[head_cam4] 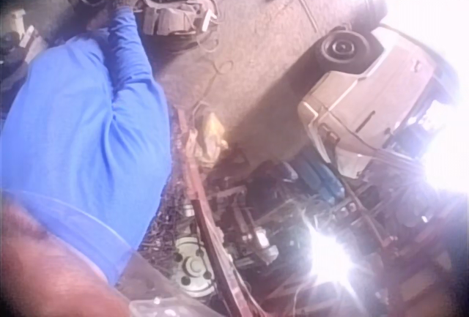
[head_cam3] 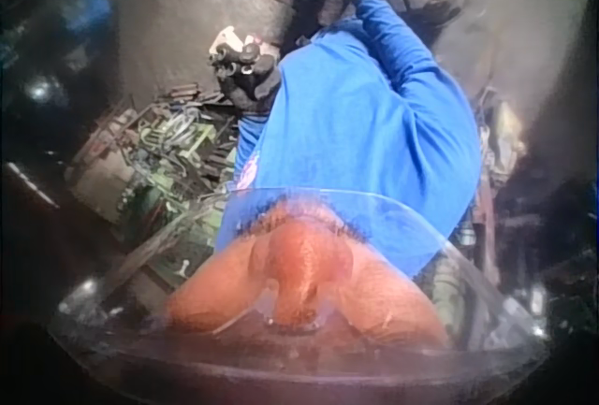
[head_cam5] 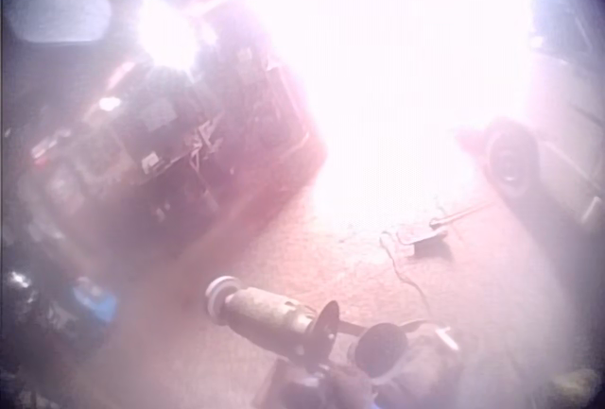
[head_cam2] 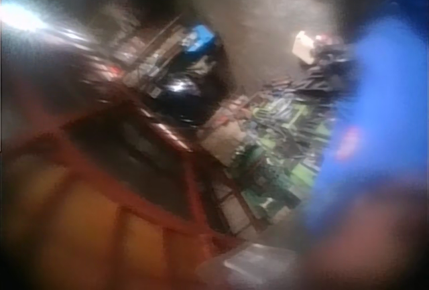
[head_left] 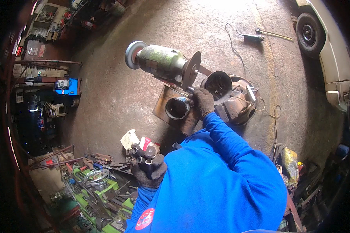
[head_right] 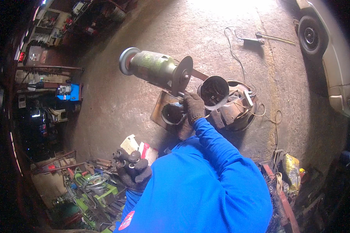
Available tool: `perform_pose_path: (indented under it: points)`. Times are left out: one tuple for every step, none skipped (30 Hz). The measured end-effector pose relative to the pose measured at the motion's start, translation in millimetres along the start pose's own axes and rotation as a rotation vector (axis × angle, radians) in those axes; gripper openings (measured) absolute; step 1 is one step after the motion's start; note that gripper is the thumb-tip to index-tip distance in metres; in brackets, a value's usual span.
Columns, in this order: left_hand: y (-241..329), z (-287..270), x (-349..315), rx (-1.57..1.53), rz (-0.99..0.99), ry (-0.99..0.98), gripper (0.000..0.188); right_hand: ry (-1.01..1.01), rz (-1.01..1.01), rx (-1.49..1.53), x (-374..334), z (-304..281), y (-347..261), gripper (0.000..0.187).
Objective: The person uses a bench grinder to deburr and smooth the edges of small cylindrical metal parts. They hold each part with gloved hands against the spinning wheel, rotate it to treat different sides, and then place it aside before picking up the next one.
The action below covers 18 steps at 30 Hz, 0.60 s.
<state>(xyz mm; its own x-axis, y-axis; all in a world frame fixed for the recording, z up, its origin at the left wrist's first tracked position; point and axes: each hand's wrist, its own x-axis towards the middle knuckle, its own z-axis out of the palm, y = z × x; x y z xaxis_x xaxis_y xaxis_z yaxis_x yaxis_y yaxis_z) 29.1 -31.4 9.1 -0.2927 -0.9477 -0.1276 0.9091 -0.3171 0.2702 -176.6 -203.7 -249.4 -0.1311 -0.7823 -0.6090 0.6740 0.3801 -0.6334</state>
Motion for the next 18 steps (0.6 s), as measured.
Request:
perform_pose_path:
  points:
    - [-0.2,0.8,-0.1,-0.004,-0.003,0.002,0.039,-0.004,0.003,-0.037,-0.8,-0.8,-2.6,0.033]
    - [-0.4,1.1,-0.1,-0.008,-0.006,0.004,0.038,-0.009,0.006,-0.074,-0.8,-1.5,-4.1,0.033]
    - [-0.7,0.9,0.1,-0.006,-0.006,-0.001,0.038,-0.007,0.009,-0.089,0.6,-2.3,-4.7,0.032]
    - [-1.0,0.3,0.4,-0.004,-0.006,-0.005,0.037,-0.006,0.012,-0.104,3.0,-2.9,-5.1,0.031]
    - [-1.1,0.1,0.6,-0.001,-0.006,-0.010,0.037,-0.005,0.015,-0.119,4.5,-3.2,-5.5,0.031]
    - [-1.1,0.2,1.0,-0.004,-0.010,-0.014,0.037,0.003,-0.018,-0.135,5.0,-2.8,-5.6,0.031]
    - [-1.1,0.3,1.5,-0.007,-0.014,-0.018,0.036,0.010,-0.051,-0.151,5.2,-1.8,-5.3,0.032]
    - [-1.2,0.4,1.8,-0.009,-0.018,-0.021,0.036,0.018,-0.085,-0.167,5.4,-0.9,-5.0,0.032]
    - [-1.7,0.1,0.4,-0.008,-0.013,-0.013,0.036,0.018,-0.095,-0.189,2.8,0.9,-7.6,0.034]
    - [-2.4,-0.3,-1.5,-0.006,-0.008,-0.004,0.036,0.018,-0.106,-0.211,-0.4,2.6,-11.3,0.035]
    - [-2.9,-0.6,-2.9,-0.004,-0.003,0.005,0.036,0.017,-0.117,-0.233,-2.7,3.5,-14.0,0.037]
    - [-2.8,0.6,-2.4,-0.001,-0.009,0.001,0.036,0.014,-0.117,-0.220,-3.1,3.3,-15.0,0.035]
    - [-2.3,2.4,-1.3,0.002,-0.015,-0.003,0.036,0.010,-0.116,-0.207,-3.2,2.9,-15.9,0.034]
    - [-2.0,3.5,-0.8,0.005,-0.020,-0.007,0.036,0.005,-0.115,-0.194,-2.9,2.4,-16.5,0.033]
    - [-1.6,3.1,-1.0,0.026,-0.017,0.019,0.037,0.008,-0.092,-0.178,0.5,1.5,-14.9,0.031]
    - [-1.3,2.1,-1.4,0.046,-0.013,0.044,0.038,0.012,-0.070,-0.162,5.6,0.6,-11.8,0.029]
    - [-1.0,1.6,-1.6,0.067,-0.009,0.069,0.040,0.014,-0.047,-0.146,9.2,-0.7,-9.7,0.027]
    - [-0.5,1.8,-1.6,0.064,-0.011,0.068,0.040,0.003,-0.006,-0.130,8.7,-1.2,-11.8,0.025]
